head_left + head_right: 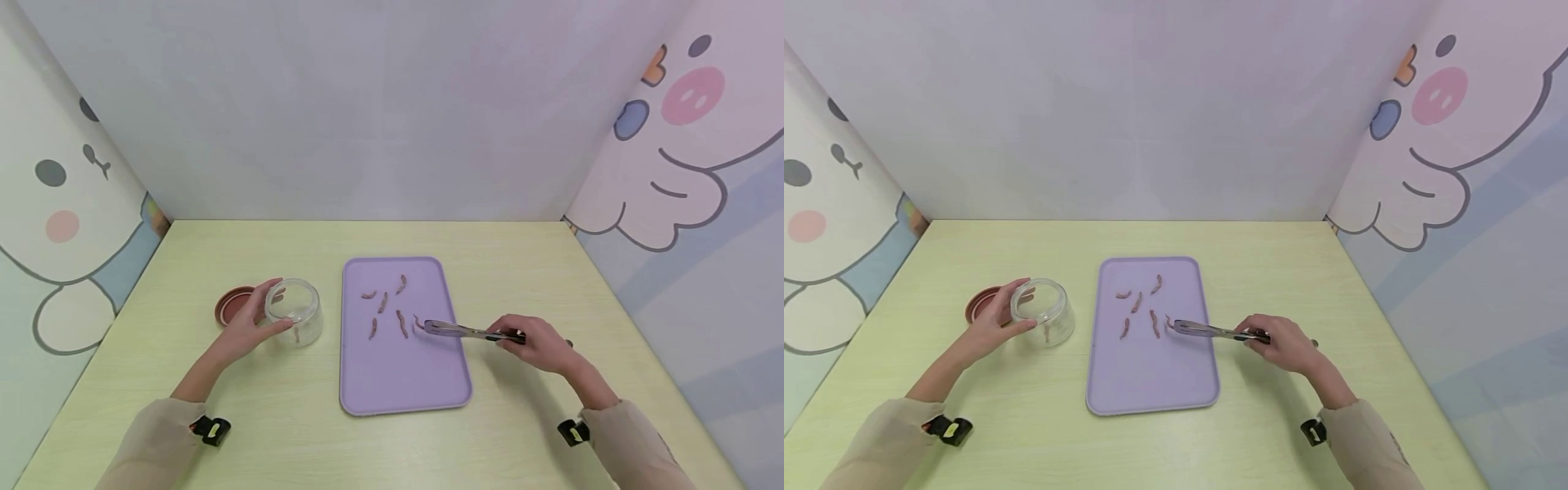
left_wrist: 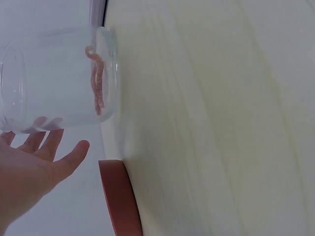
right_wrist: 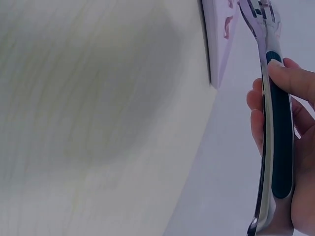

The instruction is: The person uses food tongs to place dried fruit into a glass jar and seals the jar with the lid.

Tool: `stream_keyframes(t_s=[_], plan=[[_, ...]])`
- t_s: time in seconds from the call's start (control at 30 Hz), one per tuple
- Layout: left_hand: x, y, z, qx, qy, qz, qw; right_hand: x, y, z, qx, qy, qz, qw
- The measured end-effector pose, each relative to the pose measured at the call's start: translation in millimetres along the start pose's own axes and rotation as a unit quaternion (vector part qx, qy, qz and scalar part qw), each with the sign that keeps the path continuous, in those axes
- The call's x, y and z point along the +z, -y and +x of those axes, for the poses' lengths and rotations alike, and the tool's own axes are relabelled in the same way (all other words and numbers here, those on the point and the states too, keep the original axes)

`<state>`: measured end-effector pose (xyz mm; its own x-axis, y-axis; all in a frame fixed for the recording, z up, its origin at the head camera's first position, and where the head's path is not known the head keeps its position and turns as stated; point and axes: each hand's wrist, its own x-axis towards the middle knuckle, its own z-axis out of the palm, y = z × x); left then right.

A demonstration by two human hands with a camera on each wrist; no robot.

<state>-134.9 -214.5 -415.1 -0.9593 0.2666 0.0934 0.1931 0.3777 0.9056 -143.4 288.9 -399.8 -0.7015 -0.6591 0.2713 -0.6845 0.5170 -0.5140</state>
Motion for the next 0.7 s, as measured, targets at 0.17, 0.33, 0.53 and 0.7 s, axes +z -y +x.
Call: stream_keyframes(t_s=[0.17, 0.33, 0.53, 0.7], plan=[[0.0, 1.7, -0.2, 0.0, -0.001, 0.009, 1.0, -7.5, -1, 10, -0.01, -0.02, -0.01, 1.0], [0.0, 2.2, -0.3, 0.007, -0.001, 0.007, 1.0, -12.1, 2, 22, -0.024, -0.034, -0.012, 0.999], [0.3, 0.0, -0.4, 0.006, 0.0, 0.0, 1.0, -9.0, 9, 38, -0.05, -0.042, -0.003, 0.998], [0.3, -0.4, -0.5, 0.005, 0.001, -0.008, 1.0, -3.5, 14, 53, -0.053, -0.038, 0.003, 0.998]])
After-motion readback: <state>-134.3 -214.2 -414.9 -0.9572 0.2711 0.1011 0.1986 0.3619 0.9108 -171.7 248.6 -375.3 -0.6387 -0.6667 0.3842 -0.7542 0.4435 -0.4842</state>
